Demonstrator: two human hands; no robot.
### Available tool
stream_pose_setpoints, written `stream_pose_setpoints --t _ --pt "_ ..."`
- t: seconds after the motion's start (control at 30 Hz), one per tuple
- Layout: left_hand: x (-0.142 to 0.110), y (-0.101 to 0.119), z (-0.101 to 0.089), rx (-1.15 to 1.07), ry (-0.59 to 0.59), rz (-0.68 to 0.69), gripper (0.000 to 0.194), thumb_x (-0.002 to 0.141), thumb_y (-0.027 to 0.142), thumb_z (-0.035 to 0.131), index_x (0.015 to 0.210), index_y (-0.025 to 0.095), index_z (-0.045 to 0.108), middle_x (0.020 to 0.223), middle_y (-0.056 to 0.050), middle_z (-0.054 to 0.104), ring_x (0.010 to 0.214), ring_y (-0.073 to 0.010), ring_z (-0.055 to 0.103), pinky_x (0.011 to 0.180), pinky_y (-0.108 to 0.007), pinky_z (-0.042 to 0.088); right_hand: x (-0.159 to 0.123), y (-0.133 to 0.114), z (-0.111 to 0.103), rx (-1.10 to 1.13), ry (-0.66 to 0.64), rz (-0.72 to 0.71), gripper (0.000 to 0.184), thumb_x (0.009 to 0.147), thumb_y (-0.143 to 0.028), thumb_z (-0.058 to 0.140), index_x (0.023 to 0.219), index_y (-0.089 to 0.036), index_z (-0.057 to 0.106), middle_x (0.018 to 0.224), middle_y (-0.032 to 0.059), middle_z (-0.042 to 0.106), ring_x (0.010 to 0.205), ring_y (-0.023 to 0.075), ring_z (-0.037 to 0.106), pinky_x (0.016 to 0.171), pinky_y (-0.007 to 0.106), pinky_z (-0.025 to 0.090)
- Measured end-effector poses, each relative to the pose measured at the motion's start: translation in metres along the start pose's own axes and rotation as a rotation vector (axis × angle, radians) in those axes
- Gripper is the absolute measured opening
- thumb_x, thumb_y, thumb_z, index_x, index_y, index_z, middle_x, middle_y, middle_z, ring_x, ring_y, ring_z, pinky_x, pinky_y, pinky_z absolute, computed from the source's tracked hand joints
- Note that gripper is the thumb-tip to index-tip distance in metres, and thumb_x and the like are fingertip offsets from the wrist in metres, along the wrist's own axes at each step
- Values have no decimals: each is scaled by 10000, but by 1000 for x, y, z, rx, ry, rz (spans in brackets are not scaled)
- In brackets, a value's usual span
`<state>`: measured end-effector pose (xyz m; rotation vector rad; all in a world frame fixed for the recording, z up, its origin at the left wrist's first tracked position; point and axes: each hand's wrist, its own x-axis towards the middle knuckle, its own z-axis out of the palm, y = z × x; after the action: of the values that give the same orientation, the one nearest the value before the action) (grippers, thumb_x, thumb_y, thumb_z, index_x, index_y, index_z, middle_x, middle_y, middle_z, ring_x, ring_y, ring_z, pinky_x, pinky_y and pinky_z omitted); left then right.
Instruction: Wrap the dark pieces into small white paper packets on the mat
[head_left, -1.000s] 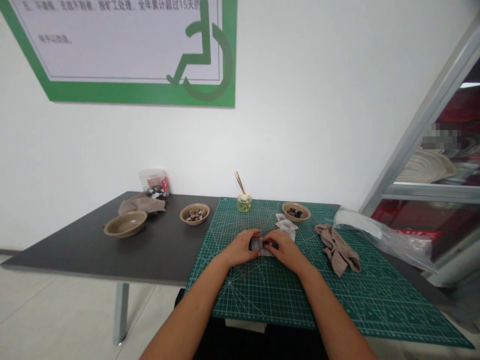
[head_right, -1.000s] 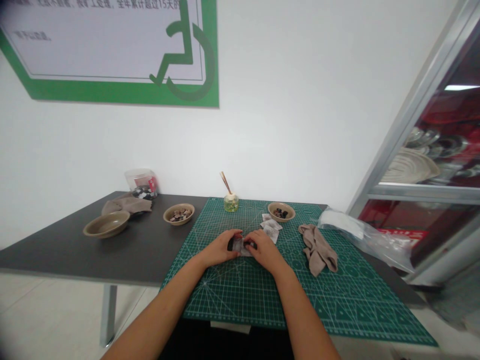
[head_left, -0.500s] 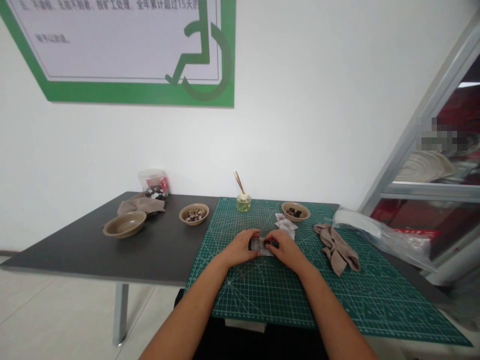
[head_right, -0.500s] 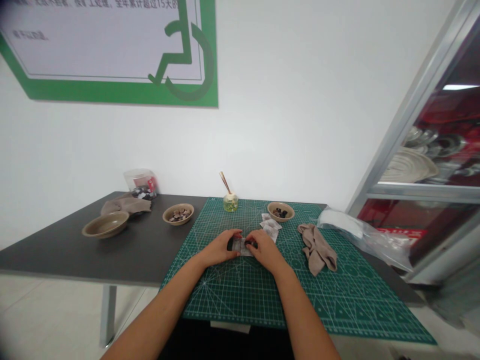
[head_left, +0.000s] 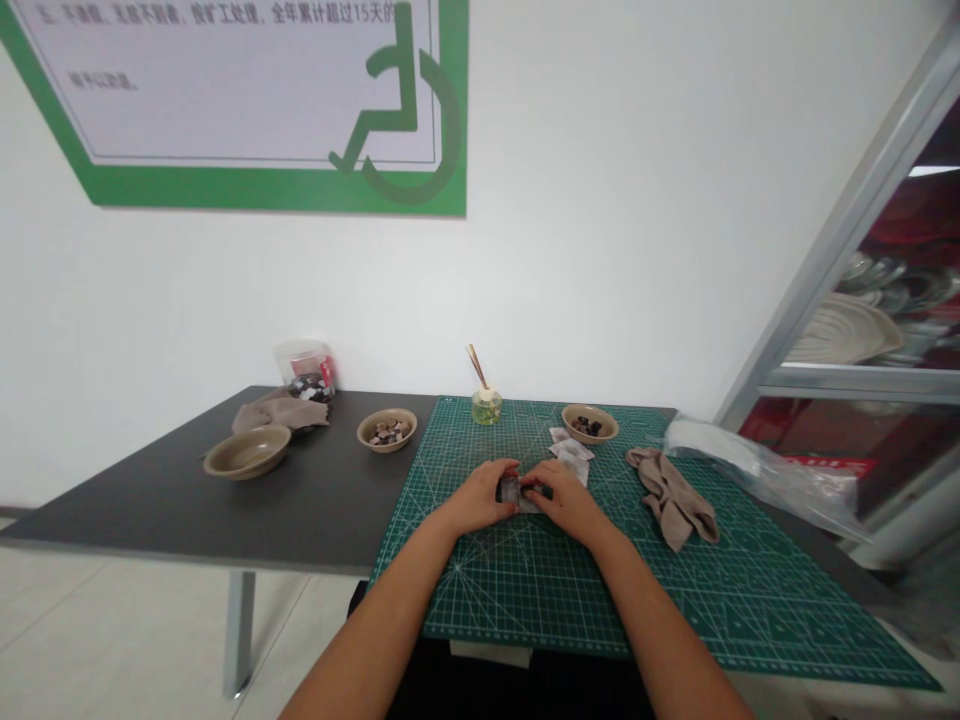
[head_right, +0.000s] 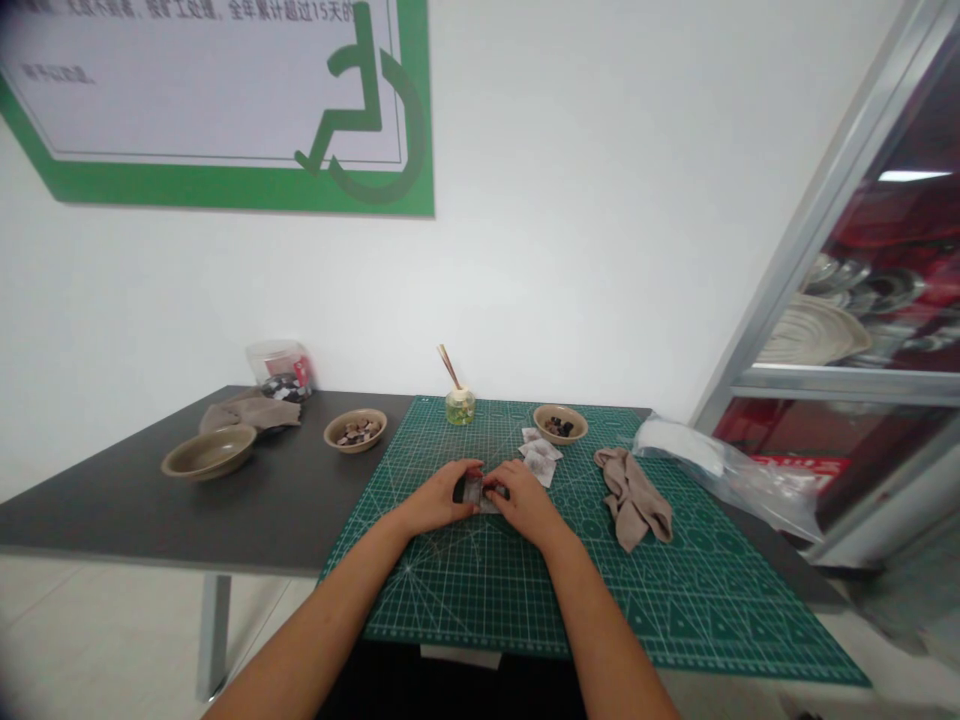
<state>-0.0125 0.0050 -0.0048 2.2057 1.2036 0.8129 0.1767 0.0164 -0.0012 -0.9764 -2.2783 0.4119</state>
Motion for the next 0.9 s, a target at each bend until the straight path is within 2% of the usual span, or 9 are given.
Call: stream_pose_setpoints --t 0.1,0.3,0.57,0.77,0.9 --pt "0 2 -1 10 7 3 638 638 215 680 1228 152 445 1175 -107 552 1083 -247 512 963 -395 383 2 -4 5 16 -15 -18 170 734 -75 569 854 -189 607 858 37 598 863 190 513 777 339 403" --pt "0 1 -1 -4 -10 -14 645 639 182 667 1240 174 433 1168 -93 557 1084 -245 512 959 -400 387 -2 4 -1 -19 35 85 99 738 -112 575 812 -177 588 797 35 589 795 188 516 705 324 410" --pt "0 2 -1 3 1 -5 632 641 208 674 1228 173 443 1171 -97 551 1082 -247 510 963 -404 383 2 -5 4 13 1 -18 147 735 -75 574 815 -193 611 843 37 599 861 192 510 769 338 405" --pt "0 0 0 -5 -3 -2 642 643 184 659 1242 169 426 1168 -91 553 1087 -236 507 963 -388 388 -1 1 -5 6 28 23 128 754 -102 573 839 -178 632 825 48 605 848 200 517 774 351 403" --pt "0 -2 1 6 10 15 644 640 200 671 1237 154 432 1161 -96 556 1073 -236 512 957 -380 390 2 -5 2 20 6 -7 161 746 -82 569 856 -188 617 863 45 603 872 198 513 788 351 408"
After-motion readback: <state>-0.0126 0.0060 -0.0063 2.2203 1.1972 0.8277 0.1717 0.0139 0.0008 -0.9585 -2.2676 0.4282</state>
